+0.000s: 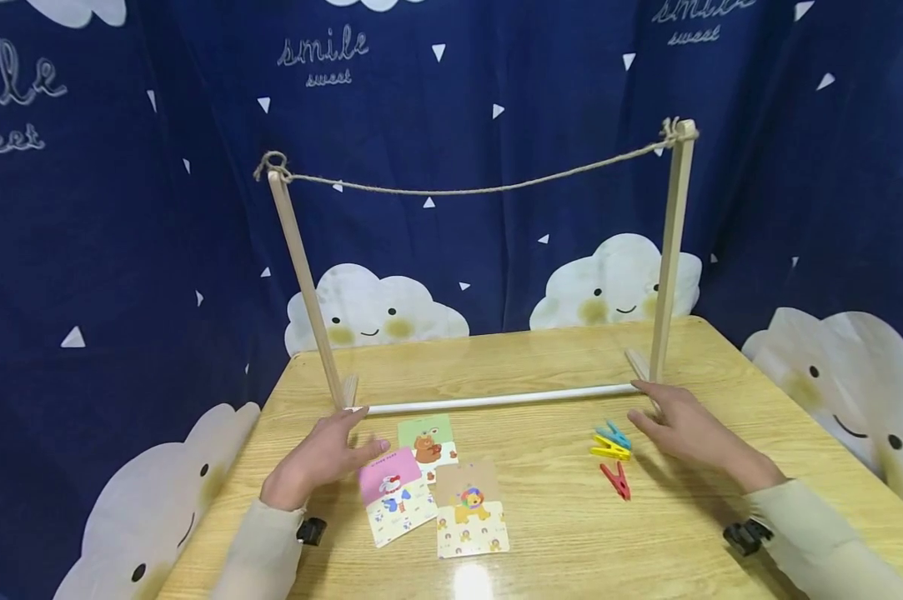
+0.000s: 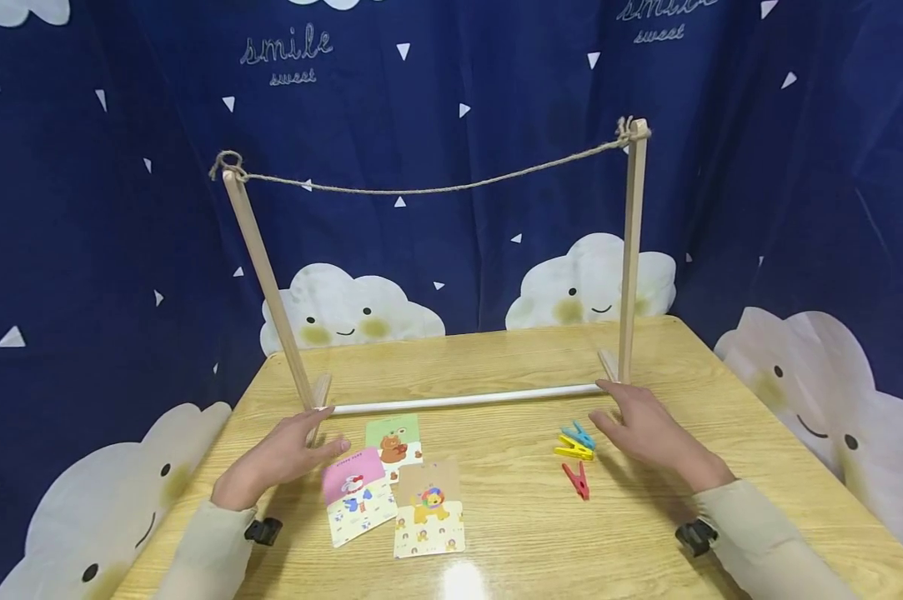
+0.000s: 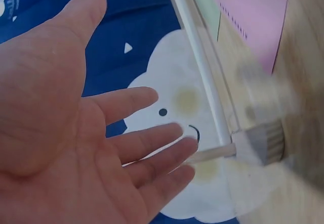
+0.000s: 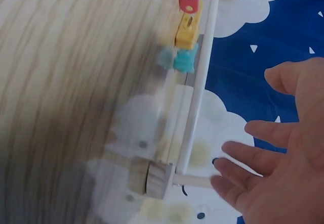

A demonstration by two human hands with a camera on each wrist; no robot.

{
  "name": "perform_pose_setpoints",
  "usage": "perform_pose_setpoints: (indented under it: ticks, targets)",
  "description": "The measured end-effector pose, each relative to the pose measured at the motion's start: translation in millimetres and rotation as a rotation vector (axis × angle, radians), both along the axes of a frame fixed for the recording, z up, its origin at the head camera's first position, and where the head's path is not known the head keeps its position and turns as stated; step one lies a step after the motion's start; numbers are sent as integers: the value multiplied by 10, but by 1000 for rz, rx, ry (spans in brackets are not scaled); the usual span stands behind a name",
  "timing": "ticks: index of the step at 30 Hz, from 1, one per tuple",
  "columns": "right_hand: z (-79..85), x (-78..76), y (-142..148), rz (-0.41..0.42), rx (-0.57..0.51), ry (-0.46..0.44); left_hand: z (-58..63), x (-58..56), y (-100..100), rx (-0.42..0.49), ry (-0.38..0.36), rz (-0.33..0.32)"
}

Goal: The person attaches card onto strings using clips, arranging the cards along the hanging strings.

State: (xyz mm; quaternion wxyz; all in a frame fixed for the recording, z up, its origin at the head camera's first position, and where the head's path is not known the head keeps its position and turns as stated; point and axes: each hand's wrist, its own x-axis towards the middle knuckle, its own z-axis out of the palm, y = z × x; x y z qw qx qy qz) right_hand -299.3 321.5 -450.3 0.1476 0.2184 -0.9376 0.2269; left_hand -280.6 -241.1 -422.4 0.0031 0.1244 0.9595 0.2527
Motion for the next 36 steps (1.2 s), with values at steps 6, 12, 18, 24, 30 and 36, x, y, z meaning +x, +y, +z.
perform_pose_setpoints:
  ticks: [6, 12, 18, 24, 30, 36]
  targets:
    - [-88, -55, -64, -19, -42, -102, -101, 17, 37, 80, -87, -90]
    - [-190, -114, -78, -18, -47, -119, -226, 40, 34, 126, -174, -98]
    - [-232, -164, -74, -14, -47, -148, -313, 13, 30, 172, -220, -70]
    - [-260, -233, -74, -7, -26, -165, -374, -52, 3, 176, -186, -96]
    - [-283, -262, -73, -15, -8, -192, -429, -87, -5, 157, -170, -131]
    - [-302, -279, -101, 14, -34, -217, -440, -73, -17, 178, -177, -145]
